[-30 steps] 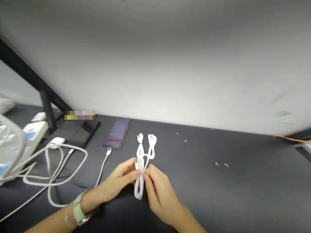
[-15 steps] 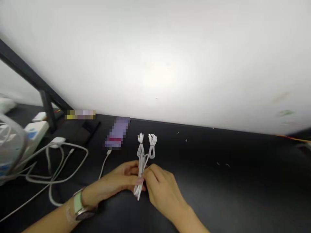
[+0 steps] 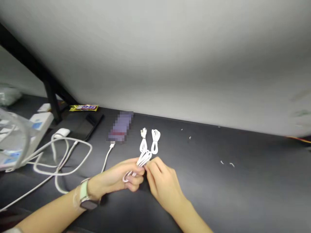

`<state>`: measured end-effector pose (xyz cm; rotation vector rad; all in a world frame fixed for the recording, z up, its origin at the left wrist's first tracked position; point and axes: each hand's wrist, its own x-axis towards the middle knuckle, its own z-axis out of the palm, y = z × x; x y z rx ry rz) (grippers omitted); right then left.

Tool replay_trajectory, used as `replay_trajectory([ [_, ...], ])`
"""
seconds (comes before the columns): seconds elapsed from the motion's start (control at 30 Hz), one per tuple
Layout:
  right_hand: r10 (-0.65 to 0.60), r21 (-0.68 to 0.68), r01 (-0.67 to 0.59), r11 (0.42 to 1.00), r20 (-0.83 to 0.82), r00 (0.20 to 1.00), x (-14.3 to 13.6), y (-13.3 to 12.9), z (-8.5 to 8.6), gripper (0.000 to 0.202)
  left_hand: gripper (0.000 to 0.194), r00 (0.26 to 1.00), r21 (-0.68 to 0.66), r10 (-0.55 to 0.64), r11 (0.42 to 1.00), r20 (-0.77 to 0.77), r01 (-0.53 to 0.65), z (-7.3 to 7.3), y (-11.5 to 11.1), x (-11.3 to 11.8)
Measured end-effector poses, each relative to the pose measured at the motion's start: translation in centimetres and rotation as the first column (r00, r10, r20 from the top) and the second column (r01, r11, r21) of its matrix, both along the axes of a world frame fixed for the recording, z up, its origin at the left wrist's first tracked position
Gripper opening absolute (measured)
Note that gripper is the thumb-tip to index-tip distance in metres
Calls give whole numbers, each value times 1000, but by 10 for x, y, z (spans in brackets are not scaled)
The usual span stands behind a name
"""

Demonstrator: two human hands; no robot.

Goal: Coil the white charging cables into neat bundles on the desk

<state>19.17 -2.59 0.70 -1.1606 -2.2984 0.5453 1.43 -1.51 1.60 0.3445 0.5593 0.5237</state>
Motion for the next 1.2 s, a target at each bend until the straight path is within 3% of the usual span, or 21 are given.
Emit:
replay_trajectory([
  [0.1, -46, -33, 44, 998, -79, 996, 1, 2, -1, 16, 6, 991, -80, 28, 997, 130, -18, 2, 3, -1],
  [0.2, -67, -40, 63, 997, -101, 993, 0, 3, -3, 14, 17, 978, -127, 60, 991, 199, -35, 3, 5, -4],
  [0.33, -99, -27, 96, 995, -92, 991, -1, 2, -5, 16, 27, 967, -120, 54, 992, 248, -25, 5, 6, -9],
  [0.47, -219, -3, 220, 976, -83, 972, 6, 9, -3, 18, 33, 972, -74, 56, 996, 229, -40, 8, 6, -12],
  [0.7, -561, 141, 564, 814, -62, 826, 42, 40, -7, 32, 38, 984, -37, 106, 994, 141, -102, 2, 7, -6],
  [0.87, -643, 74, 639, 766, 63, 764, 60, 54, -17, 43, 45, 984, -35, 118, 993, 134, -115, -3, 7, -4],
  [0.97, -686, 79, 683, 726, 16, 727, 59, 53, -14, 38, 52, 976, -60, 143, 989, 162, -135, -4, 7, -4],
  [1.03, -659, 57, 665, 744, -94, 746, 52, 49, -9, 36, 49, 972, -72, 187, 981, 142, -179, -4, 7, -3],
  [1.07, -614, 12, 622, 783, -148, 775, 46, 45, -6, 33, 47, 969, -74, 210, 977, 130, -202, -4, 7, -2],
  [1.13, -471, -167, 442, 881, -234, 850, 31, 34, -2, 29, 43, 963, -72, 245, 969, 116, -238, -5, 6, -1],
  [1.2, -351, -336, 243, 910, -312, 883, 13, 21, -1, 26, 42, 957, -62, 271, 962, 109, -265, -6, 5, 0],
])
